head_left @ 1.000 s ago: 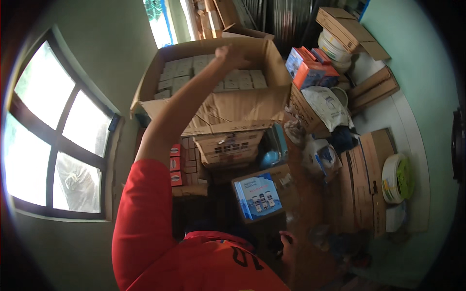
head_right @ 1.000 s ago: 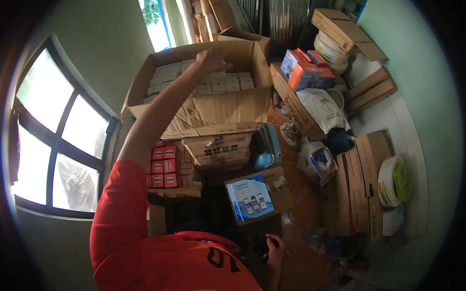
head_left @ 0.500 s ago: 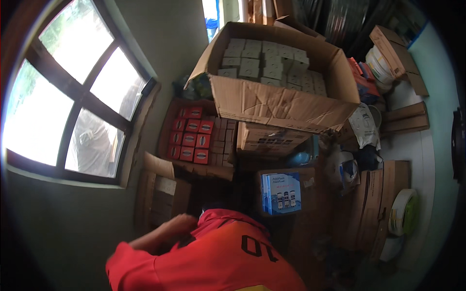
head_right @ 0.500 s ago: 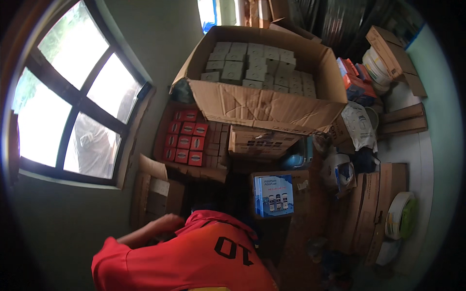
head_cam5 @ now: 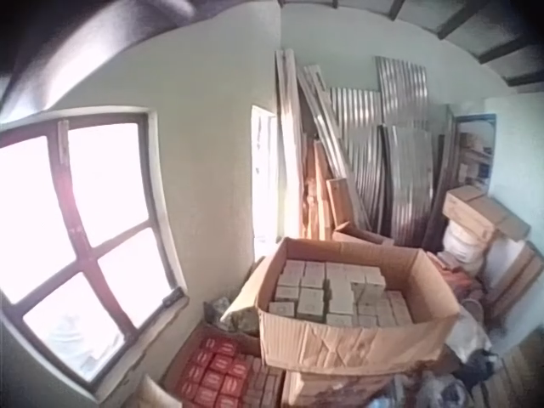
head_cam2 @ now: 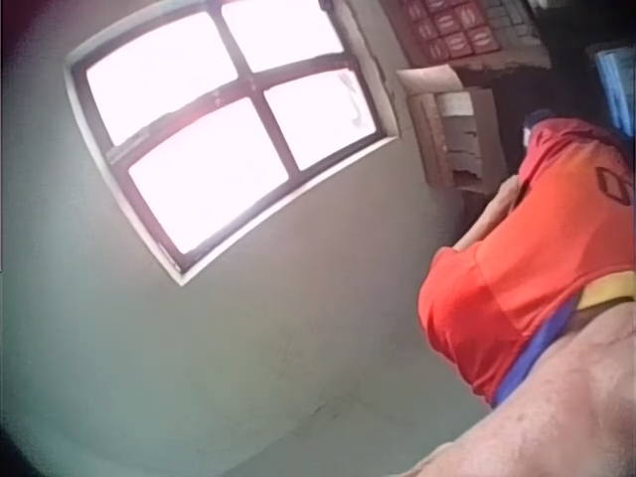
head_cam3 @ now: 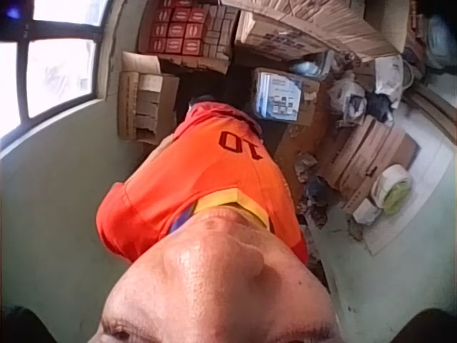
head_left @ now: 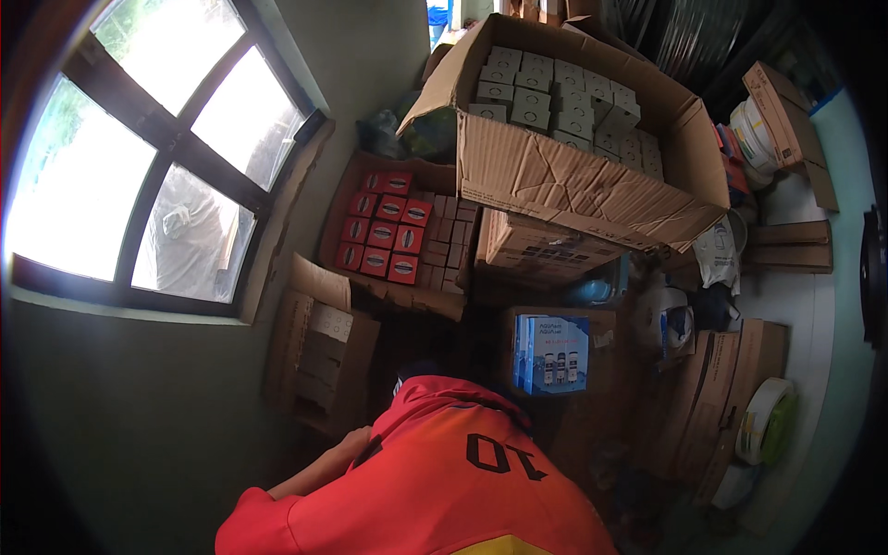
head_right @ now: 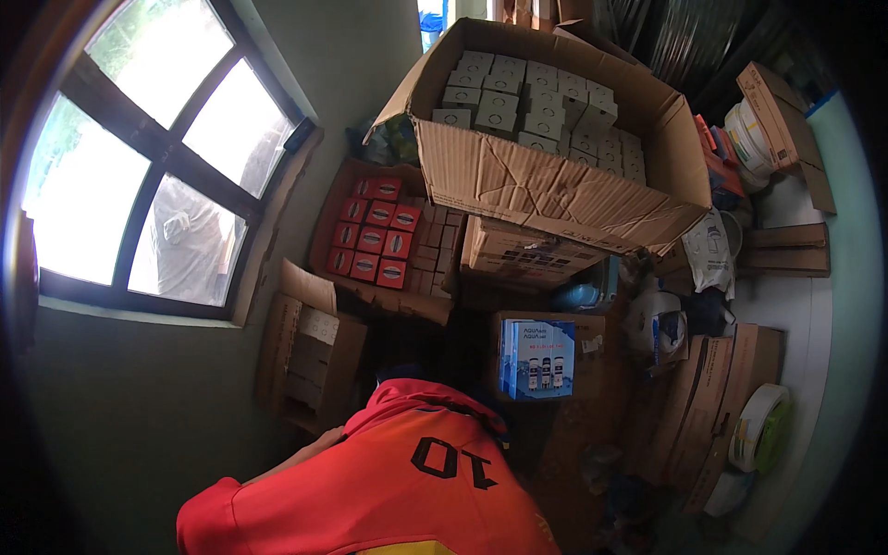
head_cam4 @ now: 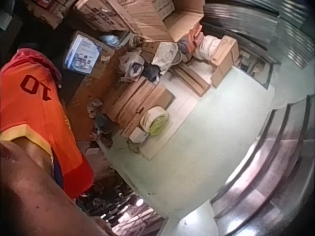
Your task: Picking up and inspecting electrical switch or outlet boxes from a large cardboard shipping box.
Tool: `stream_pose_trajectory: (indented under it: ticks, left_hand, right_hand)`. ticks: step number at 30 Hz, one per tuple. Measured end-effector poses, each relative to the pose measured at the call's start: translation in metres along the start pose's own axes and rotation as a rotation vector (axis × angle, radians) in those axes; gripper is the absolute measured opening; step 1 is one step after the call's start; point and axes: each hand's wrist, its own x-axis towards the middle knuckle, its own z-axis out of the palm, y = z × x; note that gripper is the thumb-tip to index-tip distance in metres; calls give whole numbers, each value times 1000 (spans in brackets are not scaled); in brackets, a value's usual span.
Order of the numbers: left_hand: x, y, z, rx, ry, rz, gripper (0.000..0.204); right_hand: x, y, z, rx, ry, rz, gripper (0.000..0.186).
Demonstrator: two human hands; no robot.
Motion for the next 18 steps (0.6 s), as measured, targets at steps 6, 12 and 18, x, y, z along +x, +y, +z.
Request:
stream_pose_trajectory:
  ticks: [6, 12, 18]
  left_hand:
    - [3, 0, 15, -74, 87, -84, 44]
    - [-9, 42, -26, -397, -146, 66, 42]
    - [-25, 78, -78, -37, -259, -143, 46]
  right_hand:
    - [-1, -2, -8, 29, 2, 10, 27]
    - [-2, -4, -18, 56, 2, 15, 27]
    - [-5, -4, -23, 80, 3, 22, 27]
